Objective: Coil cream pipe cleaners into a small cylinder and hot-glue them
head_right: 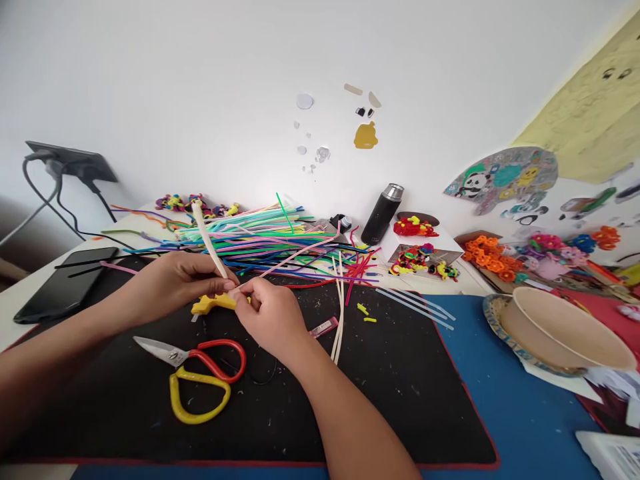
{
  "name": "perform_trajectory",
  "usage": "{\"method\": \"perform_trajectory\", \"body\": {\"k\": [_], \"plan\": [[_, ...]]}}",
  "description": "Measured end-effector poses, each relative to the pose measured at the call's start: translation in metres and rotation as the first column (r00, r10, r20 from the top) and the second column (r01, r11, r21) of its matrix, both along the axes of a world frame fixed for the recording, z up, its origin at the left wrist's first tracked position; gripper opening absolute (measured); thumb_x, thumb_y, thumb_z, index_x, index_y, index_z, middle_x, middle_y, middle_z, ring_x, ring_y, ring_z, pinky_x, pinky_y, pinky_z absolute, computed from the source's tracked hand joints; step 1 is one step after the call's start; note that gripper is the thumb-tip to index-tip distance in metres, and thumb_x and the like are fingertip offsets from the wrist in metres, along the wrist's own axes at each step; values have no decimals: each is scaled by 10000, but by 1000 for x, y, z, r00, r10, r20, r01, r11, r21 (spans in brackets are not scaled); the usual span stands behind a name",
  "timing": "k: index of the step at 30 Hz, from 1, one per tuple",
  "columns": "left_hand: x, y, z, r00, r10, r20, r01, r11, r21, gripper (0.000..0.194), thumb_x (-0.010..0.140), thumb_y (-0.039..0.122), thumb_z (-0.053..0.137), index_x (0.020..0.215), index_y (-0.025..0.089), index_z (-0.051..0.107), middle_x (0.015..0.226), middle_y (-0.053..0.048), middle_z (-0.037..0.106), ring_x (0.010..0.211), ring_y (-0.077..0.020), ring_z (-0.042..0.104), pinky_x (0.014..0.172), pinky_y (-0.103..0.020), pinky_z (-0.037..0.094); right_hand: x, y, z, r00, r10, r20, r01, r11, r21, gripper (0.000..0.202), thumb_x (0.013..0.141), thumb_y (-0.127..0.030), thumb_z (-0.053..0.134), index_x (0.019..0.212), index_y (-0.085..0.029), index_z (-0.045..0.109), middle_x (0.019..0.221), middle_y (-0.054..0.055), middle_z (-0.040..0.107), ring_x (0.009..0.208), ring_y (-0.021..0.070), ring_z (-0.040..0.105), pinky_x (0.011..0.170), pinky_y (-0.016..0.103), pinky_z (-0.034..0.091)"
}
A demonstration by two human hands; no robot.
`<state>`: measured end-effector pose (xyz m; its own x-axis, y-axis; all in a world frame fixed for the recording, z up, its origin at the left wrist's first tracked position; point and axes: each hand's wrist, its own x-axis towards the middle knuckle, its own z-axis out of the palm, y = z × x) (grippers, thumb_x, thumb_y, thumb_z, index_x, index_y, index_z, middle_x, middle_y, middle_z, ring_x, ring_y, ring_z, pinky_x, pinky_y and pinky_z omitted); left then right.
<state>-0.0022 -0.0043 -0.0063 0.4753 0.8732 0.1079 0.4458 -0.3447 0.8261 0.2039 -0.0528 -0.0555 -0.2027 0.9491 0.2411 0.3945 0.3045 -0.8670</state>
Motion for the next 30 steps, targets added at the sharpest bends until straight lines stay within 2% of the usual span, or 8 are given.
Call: {"method": "perform_trajectory", "body": {"k": [2, 8, 13, 19, 26, 30], "plan": [[1, -2, 3, 998, -33, -45, 33, 999, 4, 312, 849, 506, 776, 811, 201, 829, 674, -8, 732, 641, -162, 636, 573, -217, 463, 0, 0, 0, 1000, -3, -9, 3, 1000, -7, 187, 952, -369, 635, 864, -212, 687, 548, -86, 437, 493, 107, 391, 509, 254, 273], [3, 1, 9, 996, -60, 67, 74, 972, -224, 397, 760, 543, 835, 948, 193, 828, 802, -43, 797, 741, -215, 713, 677, -280, 574, 0, 2, -1, 996, -28, -84, 25, 999, -43, 197, 955, -369, 623, 870, -201, 681, 578, -74, 479, 508, 112, 388, 506, 263, 275], [2, 2, 6, 997, -34, 69, 47, 980, -192, 295, 806, 478, 799, 912, 205, 829, 856, -32, 816, 800, -217, 732, 729, -273, 576, 1, 2, 0, 994, -38, -105, 34, 999, -41, 215, 963, -390, 620, 894, -200, 694, 584, -71, 461, 515, 119, 382, 516, 268, 284], [1, 1, 5, 994, -105, 29, 108, 978, -176, 251, 833, 463, 791, 873, 216, 818, 759, -12, 773, 691, -185, 684, 609, -228, 524, 1, 0, 4, 995, -49, -91, 45, 998, -45, 236, 974, -394, 611, 889, -201, 717, 581, -64, 451, 531, 127, 390, 533, 274, 301], [2, -2, 8, 974, -113, 197, 177, 921, -346, 305, 797, 471, 853, 814, 181, 762, 697, -30, 727, 629, -172, 668, 573, -244, 541, -1, -2, 7, 985, -49, -166, 41, 998, -52, 236, 954, -398, 626, 829, -202, 669, 566, -61, 461, 520, 124, 403, 514, 267, 309], [7, -5, 5, 961, -82, 265, 183, 905, -385, 316, 784, 459, 877, 868, 178, 761, 740, -31, 742, 635, -157, 665, 584, -243, 550, -1, -1, 5, 969, -50, -243, 22, 993, -116, 286, 965, -466, 626, 832, -213, 640, 546, -66, 459, 477, 118, 402, 475, 258, 297]]}}
